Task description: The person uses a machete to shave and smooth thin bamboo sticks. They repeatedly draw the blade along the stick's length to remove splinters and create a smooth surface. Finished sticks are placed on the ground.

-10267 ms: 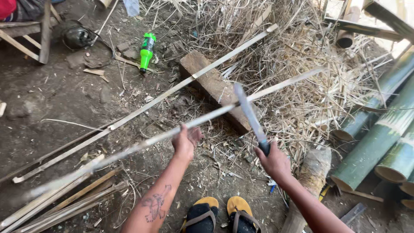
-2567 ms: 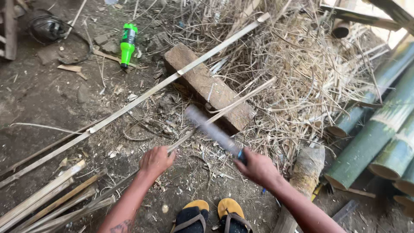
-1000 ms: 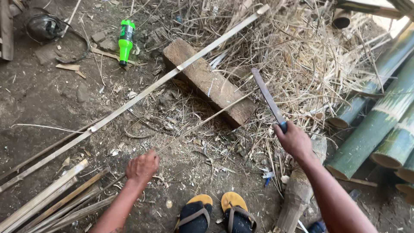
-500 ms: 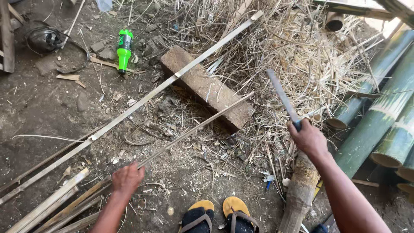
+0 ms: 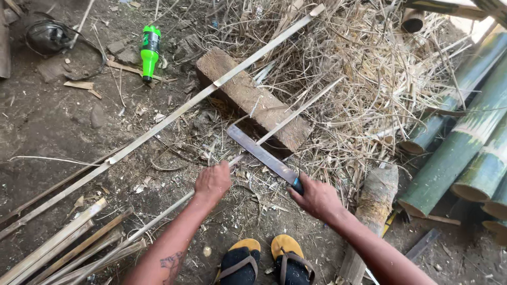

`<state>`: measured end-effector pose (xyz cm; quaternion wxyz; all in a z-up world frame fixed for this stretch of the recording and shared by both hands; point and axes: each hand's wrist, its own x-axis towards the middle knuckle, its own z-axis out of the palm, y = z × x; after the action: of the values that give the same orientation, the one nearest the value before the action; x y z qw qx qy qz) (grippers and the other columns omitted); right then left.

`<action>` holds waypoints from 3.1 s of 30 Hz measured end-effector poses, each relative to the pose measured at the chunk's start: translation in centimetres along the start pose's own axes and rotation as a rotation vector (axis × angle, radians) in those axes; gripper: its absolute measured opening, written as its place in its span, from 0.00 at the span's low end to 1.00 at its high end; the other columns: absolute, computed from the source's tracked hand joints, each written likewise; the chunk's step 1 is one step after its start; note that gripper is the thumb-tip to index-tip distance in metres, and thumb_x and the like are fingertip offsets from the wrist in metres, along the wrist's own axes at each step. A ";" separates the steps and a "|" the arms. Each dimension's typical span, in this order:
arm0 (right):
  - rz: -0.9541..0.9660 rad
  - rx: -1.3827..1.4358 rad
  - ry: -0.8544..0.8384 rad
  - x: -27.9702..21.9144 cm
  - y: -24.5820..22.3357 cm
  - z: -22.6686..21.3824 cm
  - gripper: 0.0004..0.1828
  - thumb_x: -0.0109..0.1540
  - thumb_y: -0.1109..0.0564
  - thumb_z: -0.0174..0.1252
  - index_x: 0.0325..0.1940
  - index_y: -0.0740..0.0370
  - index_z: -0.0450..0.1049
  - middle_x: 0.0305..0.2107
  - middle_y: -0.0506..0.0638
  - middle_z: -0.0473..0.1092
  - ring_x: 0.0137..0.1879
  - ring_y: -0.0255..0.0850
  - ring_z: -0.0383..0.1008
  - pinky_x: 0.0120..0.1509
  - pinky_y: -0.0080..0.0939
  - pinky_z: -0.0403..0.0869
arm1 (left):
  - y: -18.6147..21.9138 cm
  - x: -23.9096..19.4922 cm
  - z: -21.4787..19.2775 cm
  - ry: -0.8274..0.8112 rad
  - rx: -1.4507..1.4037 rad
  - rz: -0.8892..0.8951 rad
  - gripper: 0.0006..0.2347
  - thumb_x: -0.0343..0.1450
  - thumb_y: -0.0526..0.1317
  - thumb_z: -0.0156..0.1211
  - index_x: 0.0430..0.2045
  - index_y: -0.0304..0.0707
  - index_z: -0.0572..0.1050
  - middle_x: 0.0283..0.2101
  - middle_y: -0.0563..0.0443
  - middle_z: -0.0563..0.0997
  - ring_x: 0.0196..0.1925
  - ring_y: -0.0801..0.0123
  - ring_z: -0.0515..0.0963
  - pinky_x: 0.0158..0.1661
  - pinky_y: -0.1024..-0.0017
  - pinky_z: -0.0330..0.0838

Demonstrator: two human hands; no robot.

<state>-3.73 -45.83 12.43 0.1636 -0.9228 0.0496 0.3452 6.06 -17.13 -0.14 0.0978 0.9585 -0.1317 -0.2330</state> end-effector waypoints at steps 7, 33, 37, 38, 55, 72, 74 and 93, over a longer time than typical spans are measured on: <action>0.051 -0.130 0.159 2.7 3.3 -2.7 0.26 0.64 0.31 0.46 0.49 0.52 0.70 0.20 0.50 0.74 0.21 0.40 0.73 0.23 0.44 0.74 | -4.0 -4.1 -1.0 -0.037 -0.041 -0.030 0.13 0.81 0.38 0.35 0.33 0.35 0.70 0.14 0.53 0.69 0.10 0.71 0.65 0.10 0.67 0.61; 0.038 -0.095 0.203 2.0 4.6 -3.6 0.25 0.66 0.36 0.50 0.55 0.56 0.69 0.24 0.52 0.74 0.25 0.42 0.72 0.29 0.44 0.73 | -15.2 -6.7 0.0 -0.052 0.204 -0.115 0.11 0.78 0.44 0.40 0.30 0.43 0.68 0.14 0.53 0.70 0.12 0.73 0.69 0.10 0.69 0.66; 0.372 0.240 0.264 3.1 10.2 -8.1 0.25 0.70 0.38 0.45 0.52 0.63 0.69 0.19 0.52 0.71 0.17 0.34 0.65 0.16 0.33 0.67 | -17.0 -9.2 -0.8 -0.026 0.281 0.001 0.13 0.81 0.44 0.35 0.32 0.43 0.68 0.14 0.54 0.71 0.12 0.73 0.70 0.10 0.70 0.64; 0.379 0.226 0.262 3.0 10.6 -8.2 0.25 0.70 0.38 0.45 0.52 0.63 0.67 0.19 0.51 0.71 0.17 0.34 0.65 0.16 0.33 0.66 | -16.1 -8.9 -1.1 -0.058 0.273 -0.043 0.14 0.81 0.45 0.35 0.31 0.43 0.69 0.15 0.53 0.72 0.13 0.73 0.69 0.11 0.69 0.63; 0.038 0.073 -0.045 2.2 0.8 0.0 0.24 0.67 0.36 0.45 0.53 0.56 0.66 0.25 0.53 0.77 0.26 0.41 0.80 0.28 0.43 0.83 | 0.9 0.0 -5.9 -0.342 -0.309 -0.125 0.12 0.78 0.41 0.47 0.37 0.32 0.77 0.21 0.56 0.71 0.18 0.75 0.67 0.18 0.73 0.59; 0.052 -0.110 -0.013 2.2 2.1 -2.0 0.30 0.67 0.33 0.45 0.66 0.53 0.62 0.22 0.49 0.74 0.22 0.35 0.71 0.23 0.37 0.72 | -11.2 -4.9 -3.0 -0.333 -0.167 -0.242 0.21 0.78 0.54 0.43 0.27 0.38 0.77 0.19 0.59 0.65 0.18 0.72 0.63 0.20 0.70 0.61; 0.218 -0.019 0.107 4.0 5.8 -5.8 0.30 0.68 0.34 0.44 0.65 0.54 0.64 0.22 0.50 0.75 0.21 0.36 0.72 0.21 0.38 0.73 | -13.9 -7.0 -3.7 -0.189 -0.059 -0.146 0.20 0.76 0.55 0.46 0.26 0.40 0.79 0.18 0.53 0.74 0.20 0.70 0.71 0.25 0.65 0.66; 0.428 0.370 0.288 4.0 10.9 -8.0 0.25 0.69 0.37 0.48 0.45 0.62 0.71 0.18 0.48 0.68 0.17 0.33 0.61 0.18 0.36 0.65 | -15.2 -12.3 -4.9 -0.074 0.233 -0.367 0.20 0.74 0.56 0.50 0.52 0.45 0.74 0.50 0.40 0.83 0.53 0.51 0.82 0.56 0.51 0.73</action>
<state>1.99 -58.65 12.57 0.2438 -0.8854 0.3274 0.2225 0.94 1.51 5.50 -0.0625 0.9621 0.0156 -0.2650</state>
